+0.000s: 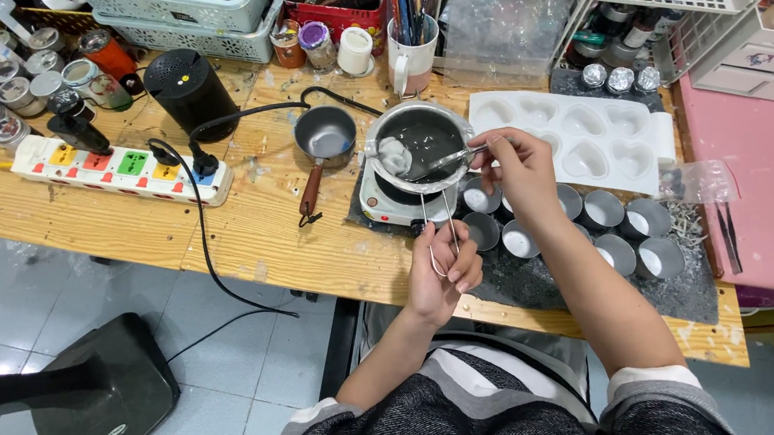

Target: Stirring melted wax in a pot on a heating plate.

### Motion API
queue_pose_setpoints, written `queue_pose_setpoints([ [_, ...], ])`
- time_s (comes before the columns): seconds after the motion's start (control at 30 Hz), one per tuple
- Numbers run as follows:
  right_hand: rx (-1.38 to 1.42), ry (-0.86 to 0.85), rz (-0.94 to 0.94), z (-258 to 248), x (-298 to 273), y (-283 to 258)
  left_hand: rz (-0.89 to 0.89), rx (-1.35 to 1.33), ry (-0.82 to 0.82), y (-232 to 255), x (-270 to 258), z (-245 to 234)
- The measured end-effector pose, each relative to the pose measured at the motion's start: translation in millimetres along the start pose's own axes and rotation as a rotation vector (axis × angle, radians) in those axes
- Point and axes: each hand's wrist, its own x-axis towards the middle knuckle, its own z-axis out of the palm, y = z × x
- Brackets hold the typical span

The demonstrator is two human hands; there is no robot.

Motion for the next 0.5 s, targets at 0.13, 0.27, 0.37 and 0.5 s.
queue_pose_setpoints([
  [0.13,0.042,0.037,0.024,-0.7,0.6,-2.9,-0.001,-0.011,-0.009,1.1,-0.7,-0.7],
  [0.27,-0.03,0.072,-0.051,-0.1,0.2,-9.9,-0.008,-0.019,-0.004,1.1,-0.9,-1.0],
  [0.37,-0.156,0.067,-0.148,3.4,-4.0,-16.2,-0.012,-0.021,-0.002,0.2,-0.9,-1.7],
  [0.5,-0.538,-0.015,-0.493,10.9,-10.6,-43.8,-0.017,-0.027,-0.013,1.3,-0.8,-2.0],
])
